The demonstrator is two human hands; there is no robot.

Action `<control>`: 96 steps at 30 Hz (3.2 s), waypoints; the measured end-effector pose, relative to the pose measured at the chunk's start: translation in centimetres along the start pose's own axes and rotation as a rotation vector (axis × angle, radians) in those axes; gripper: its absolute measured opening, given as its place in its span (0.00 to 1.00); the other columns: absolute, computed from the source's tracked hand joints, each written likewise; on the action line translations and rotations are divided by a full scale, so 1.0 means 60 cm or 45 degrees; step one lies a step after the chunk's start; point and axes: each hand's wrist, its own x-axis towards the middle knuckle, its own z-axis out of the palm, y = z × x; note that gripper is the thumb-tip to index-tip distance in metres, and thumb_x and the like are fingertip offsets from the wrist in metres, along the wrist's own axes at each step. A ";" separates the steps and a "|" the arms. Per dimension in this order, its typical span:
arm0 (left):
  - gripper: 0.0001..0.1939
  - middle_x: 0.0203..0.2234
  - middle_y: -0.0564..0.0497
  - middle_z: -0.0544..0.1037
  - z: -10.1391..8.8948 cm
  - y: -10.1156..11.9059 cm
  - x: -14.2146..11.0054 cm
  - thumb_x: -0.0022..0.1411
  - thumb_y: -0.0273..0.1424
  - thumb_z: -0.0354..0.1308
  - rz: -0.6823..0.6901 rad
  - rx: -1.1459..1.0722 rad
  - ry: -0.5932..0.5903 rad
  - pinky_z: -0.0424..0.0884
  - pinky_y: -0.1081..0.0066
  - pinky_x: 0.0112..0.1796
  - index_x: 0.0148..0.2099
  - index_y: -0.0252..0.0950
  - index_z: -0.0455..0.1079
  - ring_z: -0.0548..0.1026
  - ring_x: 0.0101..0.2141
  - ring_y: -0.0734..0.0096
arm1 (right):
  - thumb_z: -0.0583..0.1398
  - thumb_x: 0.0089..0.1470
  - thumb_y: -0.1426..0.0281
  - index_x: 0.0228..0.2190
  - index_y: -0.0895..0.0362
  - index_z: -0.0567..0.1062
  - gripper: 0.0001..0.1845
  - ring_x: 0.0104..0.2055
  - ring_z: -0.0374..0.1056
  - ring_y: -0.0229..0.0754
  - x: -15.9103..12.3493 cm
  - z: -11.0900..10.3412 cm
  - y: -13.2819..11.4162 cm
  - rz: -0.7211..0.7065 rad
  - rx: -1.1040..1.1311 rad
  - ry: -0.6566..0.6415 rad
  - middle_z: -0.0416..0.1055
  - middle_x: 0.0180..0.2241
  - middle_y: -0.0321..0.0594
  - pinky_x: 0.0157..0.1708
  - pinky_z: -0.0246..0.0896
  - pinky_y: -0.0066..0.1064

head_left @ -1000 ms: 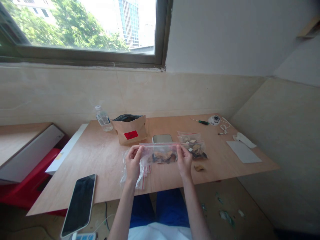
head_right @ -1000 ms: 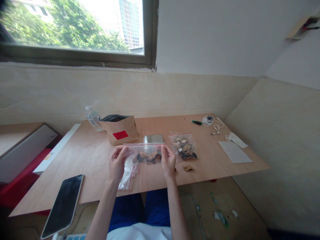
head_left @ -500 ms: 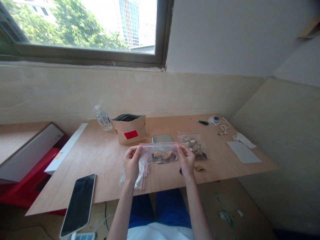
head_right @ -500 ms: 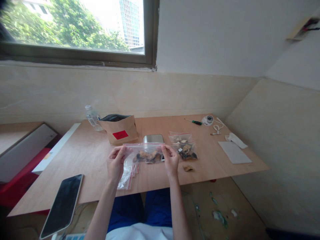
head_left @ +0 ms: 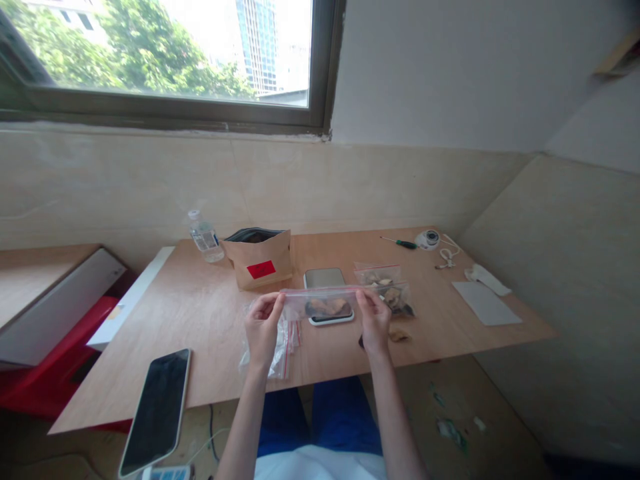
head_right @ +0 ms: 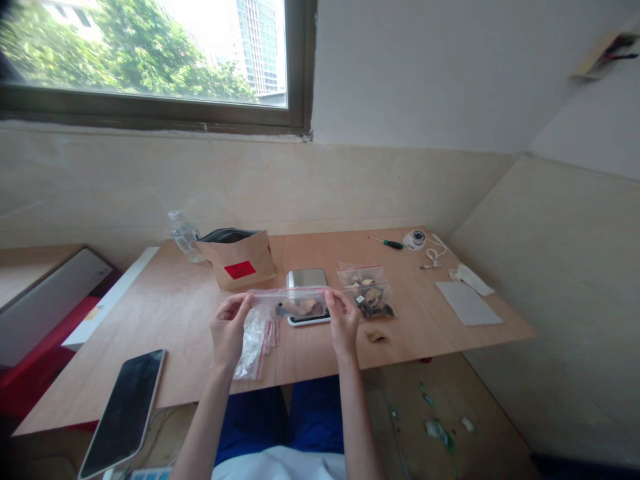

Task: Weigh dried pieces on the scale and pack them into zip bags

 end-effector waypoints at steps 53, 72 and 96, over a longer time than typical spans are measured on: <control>0.14 0.25 0.52 0.76 0.014 -0.016 -0.016 0.51 0.41 0.63 -0.200 -0.127 -0.266 0.68 0.74 0.30 0.33 0.34 0.73 0.72 0.27 0.73 | 0.63 0.48 0.59 0.28 0.58 0.77 0.14 0.31 0.74 0.44 -0.037 0.037 0.005 0.224 0.069 -0.210 0.78 0.29 0.43 0.33 0.69 0.34; 0.10 0.24 0.51 0.77 0.004 -0.022 -0.018 0.50 0.37 0.64 -0.167 -0.097 -0.192 0.69 0.72 0.31 0.30 0.34 0.74 0.73 0.28 0.71 | 0.60 0.52 0.63 0.31 0.54 0.78 0.09 0.34 0.73 0.42 -0.049 0.025 0.006 -0.084 -0.232 -0.228 0.77 0.30 0.39 0.35 0.67 0.31; 0.14 0.27 0.49 0.78 -0.020 -0.040 -0.050 0.47 0.40 0.66 -0.224 -0.103 -0.225 0.69 0.73 0.28 0.31 0.33 0.75 0.75 0.28 0.69 | 0.64 0.47 0.62 0.26 0.55 0.78 0.09 0.27 0.70 0.39 -0.066 0.025 0.007 0.151 0.005 -0.403 0.75 0.24 0.36 0.27 0.67 0.28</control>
